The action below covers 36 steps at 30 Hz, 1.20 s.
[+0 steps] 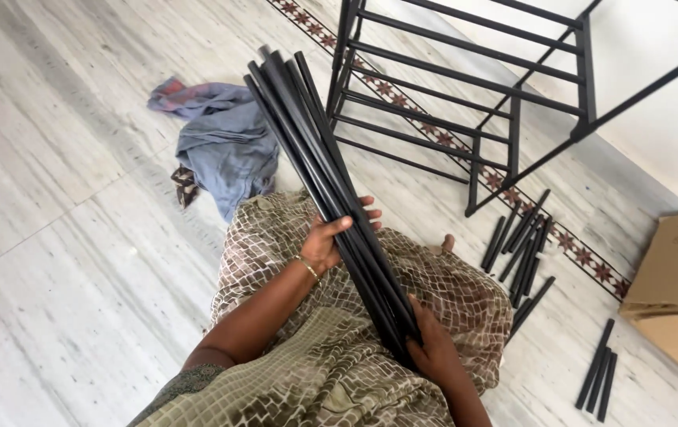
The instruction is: The person assembles a black metal shelving unit by inserting horizontal rods into the frame and attaching white plastic connectors to the ends of vertical rods. The person works on the floor, handling multiple rods and connectors to build the structure.
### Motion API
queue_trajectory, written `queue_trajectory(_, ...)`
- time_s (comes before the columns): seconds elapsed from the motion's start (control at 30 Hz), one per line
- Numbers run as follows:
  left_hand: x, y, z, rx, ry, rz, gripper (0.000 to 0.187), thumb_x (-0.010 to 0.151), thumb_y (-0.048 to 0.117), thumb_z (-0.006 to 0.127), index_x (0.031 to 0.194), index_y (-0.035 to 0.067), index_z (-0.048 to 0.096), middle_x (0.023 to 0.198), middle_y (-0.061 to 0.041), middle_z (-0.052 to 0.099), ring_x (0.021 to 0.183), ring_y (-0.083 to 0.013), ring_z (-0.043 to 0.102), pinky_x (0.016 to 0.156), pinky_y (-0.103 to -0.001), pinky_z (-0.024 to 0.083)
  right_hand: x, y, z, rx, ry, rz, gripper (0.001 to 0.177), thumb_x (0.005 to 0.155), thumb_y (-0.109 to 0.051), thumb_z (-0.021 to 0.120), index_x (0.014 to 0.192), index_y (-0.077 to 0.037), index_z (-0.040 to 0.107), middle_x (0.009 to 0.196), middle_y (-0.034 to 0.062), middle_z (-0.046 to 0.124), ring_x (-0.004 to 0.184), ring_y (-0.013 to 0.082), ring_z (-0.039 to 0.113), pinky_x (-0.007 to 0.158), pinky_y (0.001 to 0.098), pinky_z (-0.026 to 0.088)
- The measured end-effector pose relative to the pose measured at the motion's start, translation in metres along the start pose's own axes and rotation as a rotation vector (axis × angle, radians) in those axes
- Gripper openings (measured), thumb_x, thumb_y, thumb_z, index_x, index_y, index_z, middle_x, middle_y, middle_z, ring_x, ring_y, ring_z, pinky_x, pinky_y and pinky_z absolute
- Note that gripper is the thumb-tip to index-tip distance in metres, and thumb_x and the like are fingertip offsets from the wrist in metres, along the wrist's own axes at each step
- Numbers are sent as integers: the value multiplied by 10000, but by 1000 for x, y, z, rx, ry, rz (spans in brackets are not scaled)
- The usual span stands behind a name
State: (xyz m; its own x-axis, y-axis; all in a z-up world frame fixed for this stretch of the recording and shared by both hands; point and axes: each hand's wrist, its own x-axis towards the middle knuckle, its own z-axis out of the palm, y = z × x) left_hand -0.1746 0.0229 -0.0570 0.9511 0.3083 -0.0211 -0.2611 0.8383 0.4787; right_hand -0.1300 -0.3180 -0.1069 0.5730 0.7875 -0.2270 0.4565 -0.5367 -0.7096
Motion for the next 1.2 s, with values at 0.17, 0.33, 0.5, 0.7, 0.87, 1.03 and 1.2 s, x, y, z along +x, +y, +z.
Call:
queue_trajectory(0.17,14,-32,23,121,-11,70,481,789,36,901,1175,-42,625,1097,-186,703,992,-324,747,849,-504,661,-18,-36,-53,67,-171,-162,1029,828,-139,794,1636,-92,158,1694,230,234,1533,468,219,1195,529,249)
queue_trajectory(0.33,28,-76,113,325,-227,87,487,828,18,900,1227,-37,627,1131,-150,725,1046,-255,739,942,-438,650,-25,-63,-93,184,235,47,1348,604,-349,948,1624,-79,110,1630,229,261,1462,347,362,1149,500,330)
queue_trajectory(0.5,-6,-158,210,588,-670,167,867,829,197,902,1527,56,407,1323,-100,650,1231,-203,660,1087,-409,580,-78,-38,-102,187,853,136,882,708,-422,912,1401,-42,522,1288,165,678,1161,206,688,991,386,576)
queue_trajectory(0.7,-21,-263,276,656,-1058,71,987,744,257,943,1556,117,400,1391,-150,597,1344,-336,575,1166,-462,476,-167,70,-105,1051,1106,-183,612,1117,-377,552,1561,-3,359,1514,119,486,1401,213,528,1170,411,473)
queue_trajectory(0.87,-30,-341,254,892,-1242,-215,1070,593,157,880,1520,63,354,1433,-224,511,1369,-386,478,1138,-464,406,-200,173,-42,895,1319,-147,611,1097,-314,576,1570,-17,331,1524,151,465,1383,272,513,1178,451,462)
queue_trajectory(1.03,-13,-374,226,1045,-1334,-576,1056,665,145,850,1552,57,284,1468,-205,501,1351,-342,520,1093,-406,471,-202,235,9,454,1340,-92,725,1023,-216,695,1564,-30,249,1533,120,395,1416,275,436,1189,464,412)
queue_trajectory(1.2,-22,-369,231,1079,-1263,-500,936,733,214,883,1512,68,385,1436,-183,559,1322,-326,565,1099,-403,465,-201,251,25,1263,1361,-71,699,1032,-270,663,1550,-7,273,1486,140,450,1366,262,480,1148,434,432)
